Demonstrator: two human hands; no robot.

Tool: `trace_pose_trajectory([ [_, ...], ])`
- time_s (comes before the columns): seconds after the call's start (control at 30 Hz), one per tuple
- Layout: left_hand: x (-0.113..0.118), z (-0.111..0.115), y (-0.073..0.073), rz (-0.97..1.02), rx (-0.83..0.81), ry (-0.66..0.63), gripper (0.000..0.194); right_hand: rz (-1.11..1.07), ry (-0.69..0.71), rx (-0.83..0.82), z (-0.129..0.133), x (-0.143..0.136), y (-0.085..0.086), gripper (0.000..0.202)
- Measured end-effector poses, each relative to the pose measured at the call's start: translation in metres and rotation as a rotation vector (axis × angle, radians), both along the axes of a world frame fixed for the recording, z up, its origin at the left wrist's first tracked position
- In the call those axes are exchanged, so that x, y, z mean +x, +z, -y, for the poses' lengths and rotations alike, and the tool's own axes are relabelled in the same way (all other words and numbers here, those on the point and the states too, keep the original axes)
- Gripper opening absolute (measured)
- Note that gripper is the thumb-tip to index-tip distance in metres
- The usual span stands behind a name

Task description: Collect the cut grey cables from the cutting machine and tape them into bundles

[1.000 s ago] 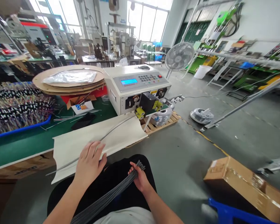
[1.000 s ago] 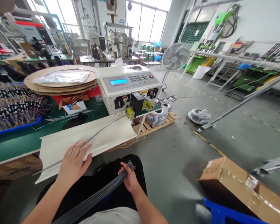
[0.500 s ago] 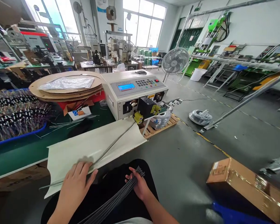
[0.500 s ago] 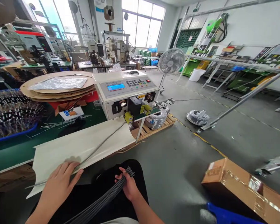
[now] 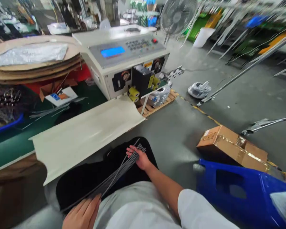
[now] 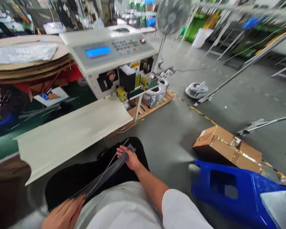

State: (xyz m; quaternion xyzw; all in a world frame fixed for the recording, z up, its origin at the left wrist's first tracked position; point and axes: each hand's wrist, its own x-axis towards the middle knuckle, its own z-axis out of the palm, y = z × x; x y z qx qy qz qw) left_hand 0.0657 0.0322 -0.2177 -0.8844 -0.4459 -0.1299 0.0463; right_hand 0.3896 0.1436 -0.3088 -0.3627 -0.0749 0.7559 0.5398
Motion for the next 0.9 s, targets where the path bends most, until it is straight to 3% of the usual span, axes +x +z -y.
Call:
trace_pose_trajectory([
  [0.1,0.022,0.012,0.006,-0.088,-0.32,0.131,0.027,-0.021,0.024,0.005,-0.001,-0.001,-0.002,0.041],
  [0.2,0.028,0.02,0.003,-0.075,-0.495,0.221,0.031,-0.02,0.018,0.013,0.0,-0.002,-0.004,0.042],
  [0.43,0.029,0.02,-0.002,0.014,-0.526,0.307,0.032,-0.018,0.002,0.02,0.004,-0.003,-0.002,0.037],
  [0.7,0.035,0.008,-0.008,-0.005,-0.602,0.299,0.035,-0.008,-0.052,0.053,0.002,-0.006,-0.005,0.025],
  [0.8,0.021,0.004,-0.006,-0.09,-0.612,0.358,0.038,0.012,-0.07,0.041,0.002,-0.007,-0.005,0.024],
  [0.9,-0.009,0.003,-0.003,-0.169,-0.644,0.524,0.045,0.024,-0.084,0.033,0.001,-0.008,-0.004,0.025],
])
